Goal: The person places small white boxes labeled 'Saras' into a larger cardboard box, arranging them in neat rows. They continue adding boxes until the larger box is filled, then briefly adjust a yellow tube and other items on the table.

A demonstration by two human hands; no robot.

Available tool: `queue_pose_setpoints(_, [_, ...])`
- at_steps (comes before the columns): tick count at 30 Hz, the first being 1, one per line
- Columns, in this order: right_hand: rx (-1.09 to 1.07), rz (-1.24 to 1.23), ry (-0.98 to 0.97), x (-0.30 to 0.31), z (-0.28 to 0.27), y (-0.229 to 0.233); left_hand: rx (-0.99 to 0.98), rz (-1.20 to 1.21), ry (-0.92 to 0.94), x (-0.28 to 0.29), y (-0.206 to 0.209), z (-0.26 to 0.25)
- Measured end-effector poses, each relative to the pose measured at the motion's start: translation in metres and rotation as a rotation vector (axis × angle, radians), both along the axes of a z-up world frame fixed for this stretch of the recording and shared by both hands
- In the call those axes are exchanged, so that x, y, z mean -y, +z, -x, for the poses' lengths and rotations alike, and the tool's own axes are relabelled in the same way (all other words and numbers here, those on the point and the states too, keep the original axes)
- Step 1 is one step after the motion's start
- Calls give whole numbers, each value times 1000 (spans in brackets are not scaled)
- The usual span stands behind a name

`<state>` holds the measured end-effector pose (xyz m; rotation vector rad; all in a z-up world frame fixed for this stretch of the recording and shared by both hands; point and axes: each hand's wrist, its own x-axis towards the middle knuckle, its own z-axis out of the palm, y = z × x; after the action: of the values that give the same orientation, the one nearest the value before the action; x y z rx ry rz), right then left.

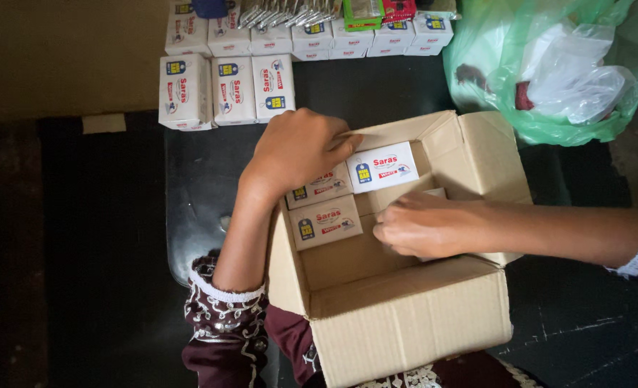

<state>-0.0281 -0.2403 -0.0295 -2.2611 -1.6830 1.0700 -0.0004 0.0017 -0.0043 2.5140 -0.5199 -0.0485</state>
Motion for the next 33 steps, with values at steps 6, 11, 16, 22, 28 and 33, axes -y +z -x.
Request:
queue_pose_setpoints(6, [-32, -32, 7, -5, -2, -2, 2, -2, 2, 1, 2, 0])
queue_pose_setpoints(11, [-49, -24, -113, -7, -8, 7, 4, -4, 4, 1, 2, 0])
queue_pose_setpoints(16, [-156, -2, -69, -3, -4, 6, -2, -14, 6, 1, 3, 0])
queue_pose_setpoints(22, [-62, 30, 94, -1, 6, -2, 0, -10, 3, 1, 4, 0])
queue_pose_setpoints(28, [-99, 7, 92, -5, -3, -5, 19, -6, -11, 0, 1, 0])
queue_pose_setpoints(33, [-151, -89, -63, -4, -18, 5, -9, 6, -5, 1, -2, -2])
